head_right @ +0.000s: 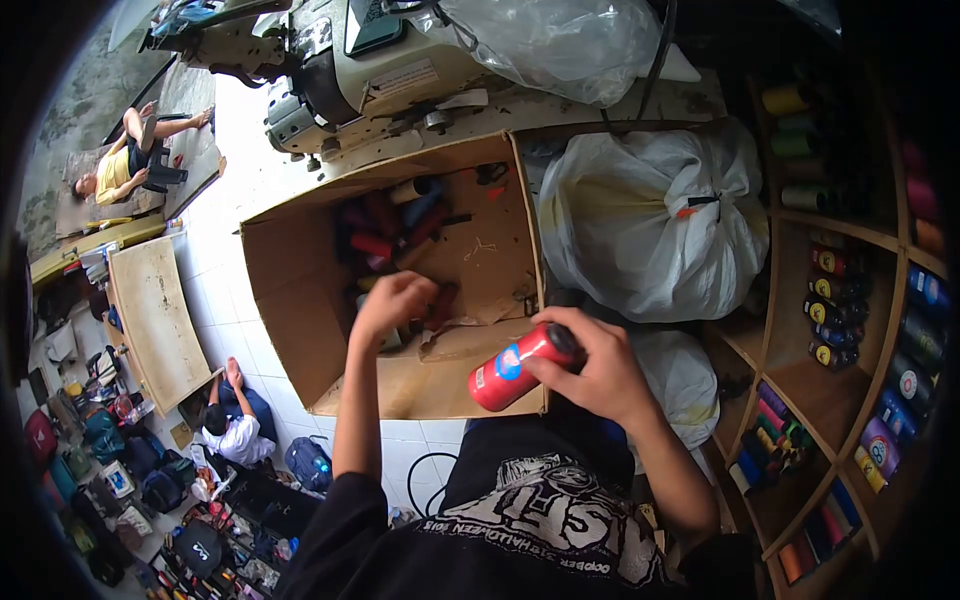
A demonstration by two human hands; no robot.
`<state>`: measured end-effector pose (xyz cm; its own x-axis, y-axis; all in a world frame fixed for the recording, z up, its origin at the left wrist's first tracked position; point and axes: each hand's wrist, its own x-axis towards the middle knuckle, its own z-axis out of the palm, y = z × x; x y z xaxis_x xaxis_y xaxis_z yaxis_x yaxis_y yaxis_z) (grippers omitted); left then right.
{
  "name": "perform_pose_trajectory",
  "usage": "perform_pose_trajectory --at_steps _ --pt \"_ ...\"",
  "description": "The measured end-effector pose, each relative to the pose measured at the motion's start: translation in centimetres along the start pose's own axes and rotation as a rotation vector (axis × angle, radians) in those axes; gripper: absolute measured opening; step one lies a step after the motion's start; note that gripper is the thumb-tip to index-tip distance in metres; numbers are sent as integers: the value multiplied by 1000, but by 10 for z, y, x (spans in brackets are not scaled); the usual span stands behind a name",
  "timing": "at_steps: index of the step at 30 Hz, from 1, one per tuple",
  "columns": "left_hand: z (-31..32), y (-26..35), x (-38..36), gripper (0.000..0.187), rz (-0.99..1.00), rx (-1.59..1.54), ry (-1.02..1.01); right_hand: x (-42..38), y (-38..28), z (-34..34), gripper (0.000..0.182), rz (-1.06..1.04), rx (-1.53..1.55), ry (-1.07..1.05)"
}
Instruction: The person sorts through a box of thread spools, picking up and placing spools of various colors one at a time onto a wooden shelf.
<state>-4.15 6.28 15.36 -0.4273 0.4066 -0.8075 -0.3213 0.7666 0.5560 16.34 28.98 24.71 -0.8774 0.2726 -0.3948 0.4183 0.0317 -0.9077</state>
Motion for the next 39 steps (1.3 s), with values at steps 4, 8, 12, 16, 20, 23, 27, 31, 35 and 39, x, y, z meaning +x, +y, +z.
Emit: perform_pose_trajectory --at_steps 4,8,12,16,20,23,27,31,35,39 --pt "-55 -159 121 27 135 744 543 -7 9 -22 46 52 264 70" --pt "-73 -243 182 29 666 1008 821 -12 17 -46 54 55 447 159" --pt "-69 -252 186 34 445 1345 733 -16 32 -63 50 -87 453 243" --pt "-72 -223 182 45 351 1542 497 -29 40 -78 50 -64 515 263" --pt "-96 -282 220 72 423 1186 587 -47 59 -87 56 -45 622 399" --pt "-88 -230 170 51 351 941 620 -76 81 -109 54 35 540 491" --pt "-90 -154 93 44 181 731 224 -128 119 -154 49 215 226 786" --pt "-50 -23 -25 51 79 89 -164 -186 163 -207 43 299 -249 1170" --pt "33 56 -42 63 312 -234 -614 -213 203 -259 47 488 -432 1287" --pt "145 122 -33 72 298 -248 -883 -209 229 -315 55 633 -602 1308"
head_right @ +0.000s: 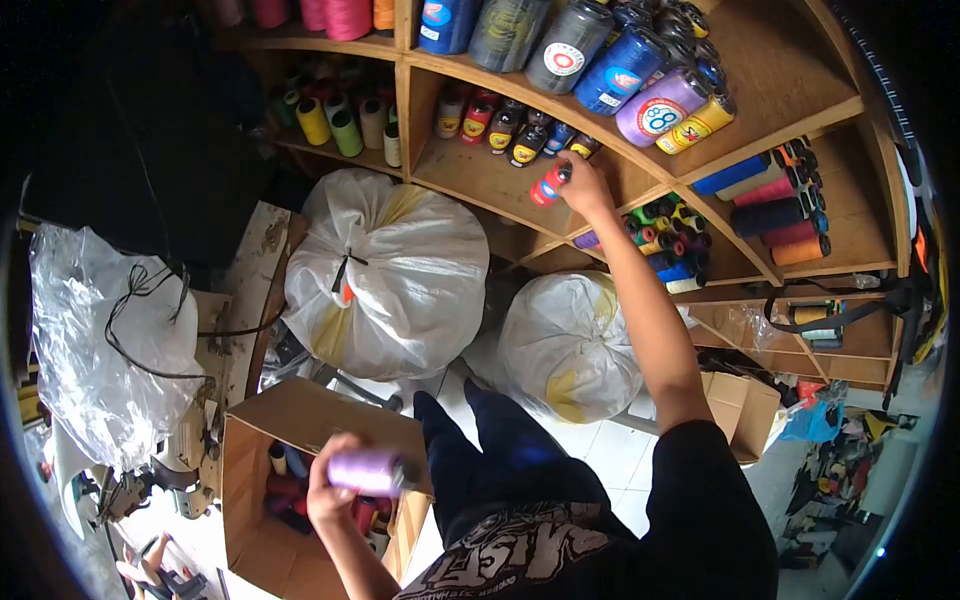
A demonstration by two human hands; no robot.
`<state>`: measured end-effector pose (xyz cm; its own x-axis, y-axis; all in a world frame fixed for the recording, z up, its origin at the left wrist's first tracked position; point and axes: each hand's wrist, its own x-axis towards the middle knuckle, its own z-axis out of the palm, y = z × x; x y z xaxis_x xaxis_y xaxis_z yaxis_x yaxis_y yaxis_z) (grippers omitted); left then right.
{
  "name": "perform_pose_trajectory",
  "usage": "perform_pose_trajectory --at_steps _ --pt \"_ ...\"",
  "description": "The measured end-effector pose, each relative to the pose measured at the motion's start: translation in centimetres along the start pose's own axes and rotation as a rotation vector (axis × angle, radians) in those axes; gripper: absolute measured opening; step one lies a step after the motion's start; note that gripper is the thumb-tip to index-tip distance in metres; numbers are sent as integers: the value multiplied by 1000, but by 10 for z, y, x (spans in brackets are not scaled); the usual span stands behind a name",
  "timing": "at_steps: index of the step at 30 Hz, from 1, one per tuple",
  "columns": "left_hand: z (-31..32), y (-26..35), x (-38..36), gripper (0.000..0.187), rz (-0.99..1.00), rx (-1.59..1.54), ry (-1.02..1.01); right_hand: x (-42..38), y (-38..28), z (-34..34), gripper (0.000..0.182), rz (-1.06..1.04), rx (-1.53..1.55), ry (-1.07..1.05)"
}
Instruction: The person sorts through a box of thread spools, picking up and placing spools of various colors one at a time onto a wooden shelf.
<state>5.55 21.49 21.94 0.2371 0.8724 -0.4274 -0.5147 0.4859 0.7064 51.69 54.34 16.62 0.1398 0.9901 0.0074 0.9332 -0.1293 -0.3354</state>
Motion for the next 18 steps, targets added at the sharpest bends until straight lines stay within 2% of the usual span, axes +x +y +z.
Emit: perform_pose_trajectory --at_steps 1,3,7,8,12,18 --pt "26 3 30 71 28 -12 -27 14 0 3 57 22 -42 2" --pt "44 -8 77 67 -106 -73 -142 40 0 7 57 72 -58 -10" --pt "82 -42 152 43 -161 -277 -64 70 4 22 55 90 -120 59" --pt "84 -50 160 42 -158 -278 -42 72 3 21 54 148 -97 29" --pt "71 -70 169 45 -191 -280 -1 85 27 38 57 125 -99 48" --pt "50 -78 170 48 -193 -206 -65 86 33 38 61 134 0 31"
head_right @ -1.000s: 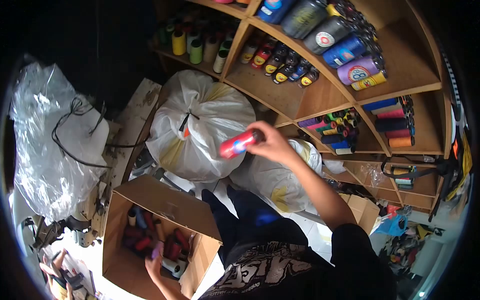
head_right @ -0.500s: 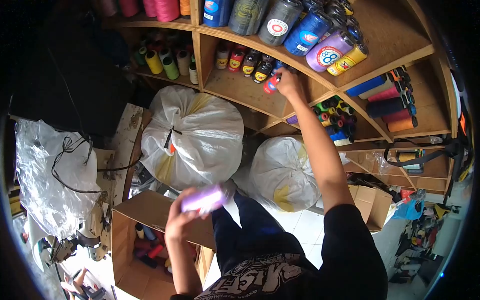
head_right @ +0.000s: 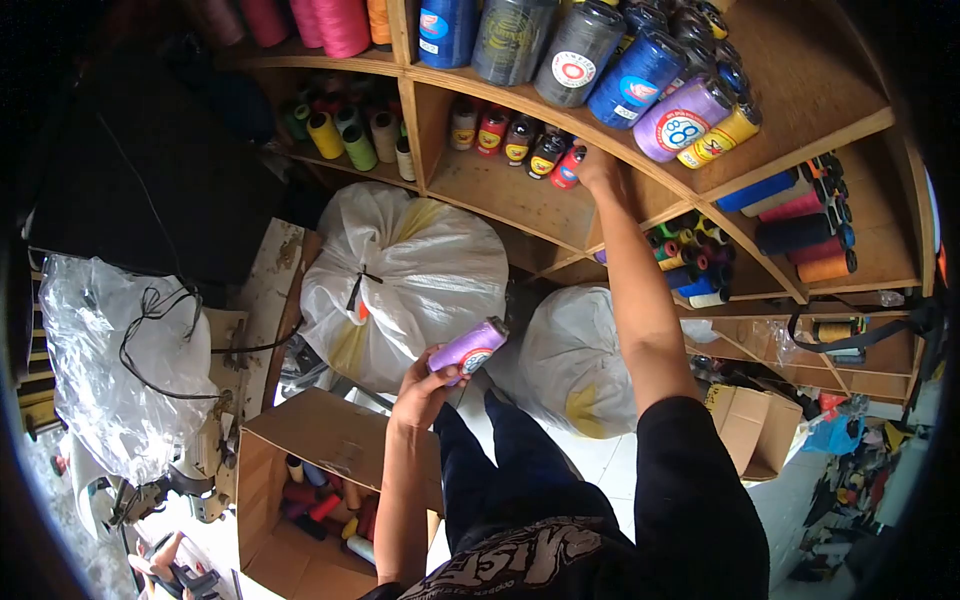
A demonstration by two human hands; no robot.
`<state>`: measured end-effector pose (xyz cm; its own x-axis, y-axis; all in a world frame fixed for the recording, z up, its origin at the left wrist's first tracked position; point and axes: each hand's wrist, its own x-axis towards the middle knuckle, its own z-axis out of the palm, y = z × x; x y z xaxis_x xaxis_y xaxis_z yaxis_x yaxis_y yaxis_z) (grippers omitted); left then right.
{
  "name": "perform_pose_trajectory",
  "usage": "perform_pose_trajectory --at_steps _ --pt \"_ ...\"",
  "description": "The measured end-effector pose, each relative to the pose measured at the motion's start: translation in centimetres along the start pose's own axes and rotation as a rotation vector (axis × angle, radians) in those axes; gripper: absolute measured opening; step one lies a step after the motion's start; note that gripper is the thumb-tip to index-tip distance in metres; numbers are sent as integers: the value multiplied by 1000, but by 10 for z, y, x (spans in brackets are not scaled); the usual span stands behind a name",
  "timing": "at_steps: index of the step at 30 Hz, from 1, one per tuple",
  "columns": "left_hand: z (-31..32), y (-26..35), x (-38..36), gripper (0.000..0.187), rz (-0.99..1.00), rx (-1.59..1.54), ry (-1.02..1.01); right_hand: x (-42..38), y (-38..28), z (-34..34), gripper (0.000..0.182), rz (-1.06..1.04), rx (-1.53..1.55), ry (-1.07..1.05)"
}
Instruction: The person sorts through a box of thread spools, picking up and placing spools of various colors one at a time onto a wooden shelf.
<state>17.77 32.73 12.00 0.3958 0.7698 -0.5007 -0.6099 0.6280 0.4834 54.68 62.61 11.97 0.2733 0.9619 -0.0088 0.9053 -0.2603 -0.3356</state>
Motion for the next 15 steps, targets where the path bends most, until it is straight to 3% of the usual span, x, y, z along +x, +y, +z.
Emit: perform_pose_trajectory --at_steps 4,9,11,13,15 --pt "5 -1 4 49 -1 -50 -36 2 1 0 69 -9 -7 4" --pt "3 1 1 50 50 -117 -95 -19 -6 -15 65 -16 6 105" --pt "2 5 1 49 51 -105 -87 -61 -42 -47 59 -28 55 -109" --pt "3 7 1 48 40 -107 -89 -128 -91 -79 51 61 584 -681" --pt "8 8 6 48 24 -114 -115 -182 -117 -102 48 -91 700 -1063"
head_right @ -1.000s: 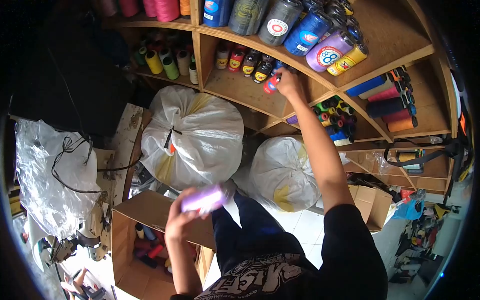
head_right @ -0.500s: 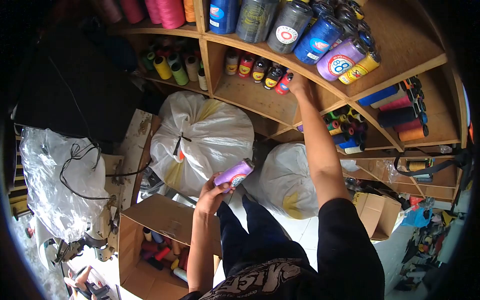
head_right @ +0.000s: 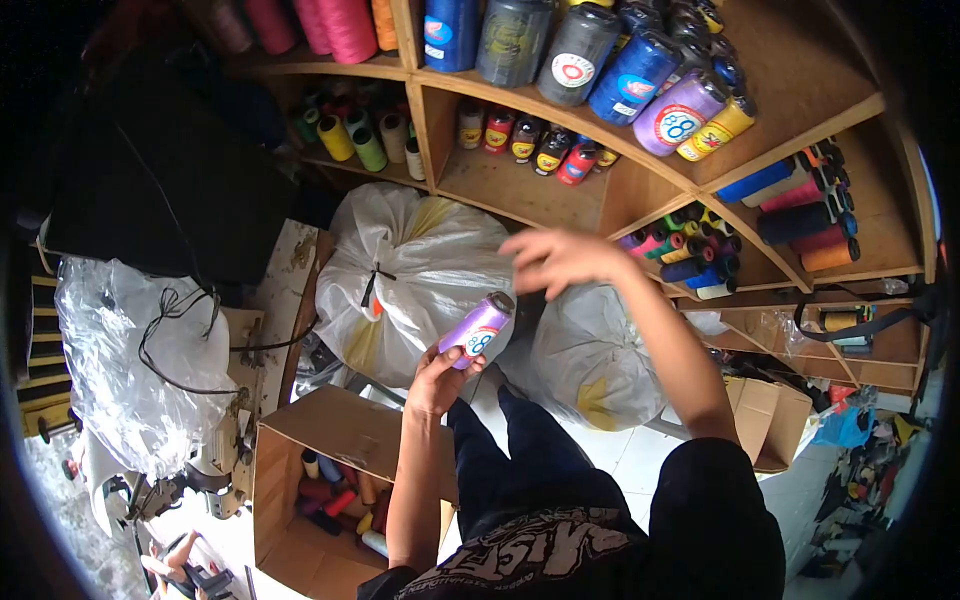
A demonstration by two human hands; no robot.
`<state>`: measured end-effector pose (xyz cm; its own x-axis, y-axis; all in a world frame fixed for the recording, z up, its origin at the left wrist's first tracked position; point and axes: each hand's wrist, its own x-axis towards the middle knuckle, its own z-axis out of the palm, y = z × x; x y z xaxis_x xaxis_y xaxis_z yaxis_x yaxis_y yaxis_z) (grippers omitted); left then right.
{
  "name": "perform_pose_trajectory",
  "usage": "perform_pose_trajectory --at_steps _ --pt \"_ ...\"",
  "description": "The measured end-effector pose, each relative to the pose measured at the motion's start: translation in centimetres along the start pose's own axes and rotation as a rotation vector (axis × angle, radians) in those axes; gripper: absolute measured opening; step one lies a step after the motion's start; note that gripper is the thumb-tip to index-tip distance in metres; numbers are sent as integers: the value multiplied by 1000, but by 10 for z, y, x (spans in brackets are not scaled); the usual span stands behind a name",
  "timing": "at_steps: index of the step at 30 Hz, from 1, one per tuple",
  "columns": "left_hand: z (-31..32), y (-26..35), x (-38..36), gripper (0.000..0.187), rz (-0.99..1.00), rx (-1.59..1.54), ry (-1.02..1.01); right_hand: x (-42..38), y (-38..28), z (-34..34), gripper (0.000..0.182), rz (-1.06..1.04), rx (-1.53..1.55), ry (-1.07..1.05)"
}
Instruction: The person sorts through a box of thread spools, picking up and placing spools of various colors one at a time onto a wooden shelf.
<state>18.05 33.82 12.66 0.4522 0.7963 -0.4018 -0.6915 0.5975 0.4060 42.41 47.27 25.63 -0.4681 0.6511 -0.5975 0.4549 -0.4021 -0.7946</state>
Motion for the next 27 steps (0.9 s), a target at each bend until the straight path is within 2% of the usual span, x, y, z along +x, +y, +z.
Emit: perform_pose_trajectory --at_steps 2,4,5,6,8,10,12,13,15,16,18,19,23,27 --pt "3 -2 7 49 -37 22 -33 -4 13 25 48 -54 -21 -164" --pt "7 -6 15 51 -75 1 -55 -4 20 27 46 -98 -244 -119" --pt "10 -9 18 52 -97 -32 -55 -2 32 19 42 -86 -150 -105" --pt "13 -12 21 54 -118 -64 -52 -4 31 10 42 -134 -191 3" --pt "15 -21 25 77 -118 173 8 -1 29 -18 42 90 -418 257" --pt "16 -22 23 85 -145 126 1 17 46 -56 39 140 -924 541" --pt "7 -28 21 86 -161 101 11 32 45 -87 37 373 -920 727" --pt "4 -28 22 87 -165 89 17 54 75 -122 42 382 -864 879" --pt "2 -26 23 86 -141 73 19 73 88 -152 55 410 -835 978" --pt "0 -26 21 86 -132 65 23 73 77 -155 63 434 -863 928" --pt "0 -21 23 86 -102 69 14 87 83 -174 78 478 -894 982" --pt "-1 -20 23 86 -90 72 9 91 90 -178 79 439 -911 1063" --pt "-3 -12 22 85 -61 78 37 107 113 -204 78 406 -931 1136" --pt "-6 -7 20 83 -34 57 61 128 153 -231 71 204 -984 1273"
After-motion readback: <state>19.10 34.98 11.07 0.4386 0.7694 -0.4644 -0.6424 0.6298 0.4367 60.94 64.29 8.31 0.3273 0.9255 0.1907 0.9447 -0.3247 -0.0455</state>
